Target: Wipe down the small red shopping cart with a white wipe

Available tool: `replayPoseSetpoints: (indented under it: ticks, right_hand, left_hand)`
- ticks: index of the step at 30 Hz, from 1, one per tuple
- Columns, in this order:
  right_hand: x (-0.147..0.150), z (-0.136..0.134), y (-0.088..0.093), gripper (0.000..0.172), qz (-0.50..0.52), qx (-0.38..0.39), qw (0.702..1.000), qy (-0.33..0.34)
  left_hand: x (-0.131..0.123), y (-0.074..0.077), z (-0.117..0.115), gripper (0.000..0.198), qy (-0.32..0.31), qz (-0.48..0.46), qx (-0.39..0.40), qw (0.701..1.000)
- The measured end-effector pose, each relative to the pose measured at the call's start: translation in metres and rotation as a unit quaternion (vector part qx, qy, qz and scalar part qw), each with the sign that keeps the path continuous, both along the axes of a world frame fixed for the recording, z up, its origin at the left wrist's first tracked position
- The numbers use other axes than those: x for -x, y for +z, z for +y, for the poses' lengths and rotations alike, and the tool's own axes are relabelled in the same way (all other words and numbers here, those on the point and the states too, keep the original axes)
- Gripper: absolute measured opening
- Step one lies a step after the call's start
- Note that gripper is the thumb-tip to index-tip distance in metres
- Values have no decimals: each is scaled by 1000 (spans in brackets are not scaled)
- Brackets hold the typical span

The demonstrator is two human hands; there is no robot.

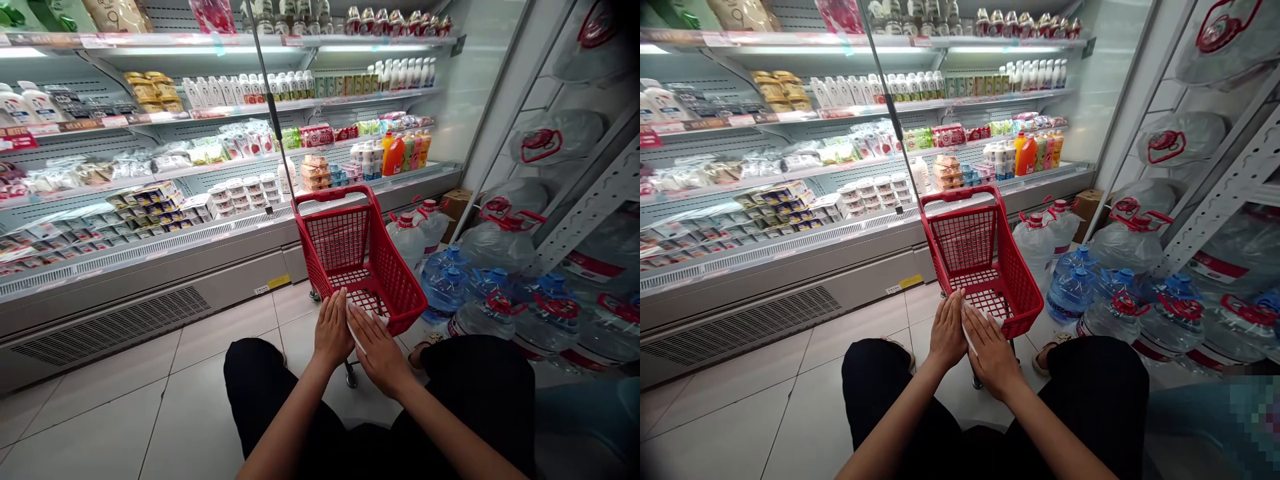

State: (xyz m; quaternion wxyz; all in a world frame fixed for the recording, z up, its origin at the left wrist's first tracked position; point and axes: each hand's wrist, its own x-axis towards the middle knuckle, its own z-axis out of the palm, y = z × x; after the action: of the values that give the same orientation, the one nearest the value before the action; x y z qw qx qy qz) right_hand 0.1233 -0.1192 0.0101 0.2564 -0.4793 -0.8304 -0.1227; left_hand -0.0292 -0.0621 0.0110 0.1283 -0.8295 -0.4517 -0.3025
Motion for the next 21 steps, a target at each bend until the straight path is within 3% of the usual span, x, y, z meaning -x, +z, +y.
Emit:
replayPoseSetpoints:
  ticks: [4, 8, 10, 17, 21]
  right_hand:
    - [-34, -8, -9, 79, -5, 6, 1000, -7]
    - [-78, -7, -15, 75, 34, 13, 996, -81]
    - [-87, -2, -14, 73, 54, 18, 993, -108]
    - [-43, 22, -1, 77, 53, 2, 995, -87]
    - [-48, 20, 4, 79, 25, -5, 996, -80]
  left_hand:
    - [14, 15, 7, 99, -53, 43, 32, 997]
    - [22, 36, 32, 124, -80, 75, 73, 991]
    - [16, 40, 41, 126, -96, 71, 86, 989]
    - [-29, 31, 33, 107, -145, 48, 93, 984]
    - [-24, 38, 41, 104, -175, 82, 72, 978]
